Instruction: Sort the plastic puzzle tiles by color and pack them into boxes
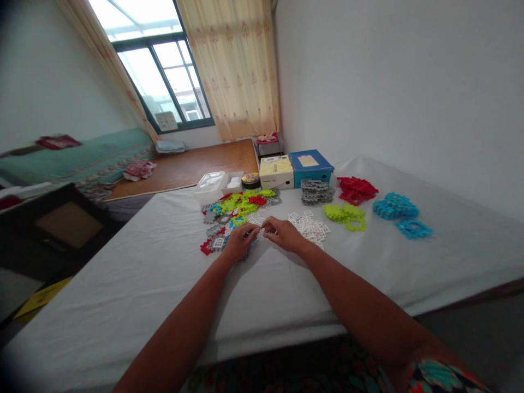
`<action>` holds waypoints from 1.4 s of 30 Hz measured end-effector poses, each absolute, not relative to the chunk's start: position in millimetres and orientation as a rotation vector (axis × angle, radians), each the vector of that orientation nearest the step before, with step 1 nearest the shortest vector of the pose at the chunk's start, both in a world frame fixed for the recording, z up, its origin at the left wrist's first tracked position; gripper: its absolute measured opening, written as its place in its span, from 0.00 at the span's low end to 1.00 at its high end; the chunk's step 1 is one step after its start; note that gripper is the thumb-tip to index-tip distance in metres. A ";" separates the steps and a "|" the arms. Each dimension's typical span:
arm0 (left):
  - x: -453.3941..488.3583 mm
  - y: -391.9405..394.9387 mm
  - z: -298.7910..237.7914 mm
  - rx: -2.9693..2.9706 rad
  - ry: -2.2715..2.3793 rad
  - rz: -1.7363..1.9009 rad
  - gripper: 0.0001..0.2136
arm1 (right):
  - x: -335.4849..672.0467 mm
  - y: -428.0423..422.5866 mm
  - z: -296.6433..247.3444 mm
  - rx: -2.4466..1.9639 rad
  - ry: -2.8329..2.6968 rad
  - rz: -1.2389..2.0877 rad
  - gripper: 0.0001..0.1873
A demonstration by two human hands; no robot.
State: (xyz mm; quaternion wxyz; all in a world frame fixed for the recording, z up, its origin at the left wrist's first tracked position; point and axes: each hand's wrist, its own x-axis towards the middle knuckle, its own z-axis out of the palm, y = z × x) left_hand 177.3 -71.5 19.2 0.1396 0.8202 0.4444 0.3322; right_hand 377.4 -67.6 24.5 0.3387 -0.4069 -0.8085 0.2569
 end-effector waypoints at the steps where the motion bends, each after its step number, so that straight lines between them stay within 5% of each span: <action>1: 175.3 -70.7 19.3 2.380 1.295 0.953 0.12 | 381.4 -65.9 25.9 -1.093 -2.115 0.628 0.09; 12: 152.3 -64.6 17.7 2.559 1.744 0.557 0.14 | 426.6 -52.1 32.8 -1.687 -2.144 0.011 0.10; 21: 154.1 -68.8 25.0 2.555 1.863 0.428 0.12 | 365.1 -62.6 15.3 -1.128 -2.452 0.143 0.19; 31: 155.9 -71.3 28.0 2.554 1.940 0.417 0.12 | 352.0 -59.9 12.3 -1.120 -2.591 0.071 0.11; 42: 156.4 -69.8 25.3 2.559 1.949 0.426 0.11 | 345.1 -65.4 13.3 -1.295 -2.531 0.062 0.15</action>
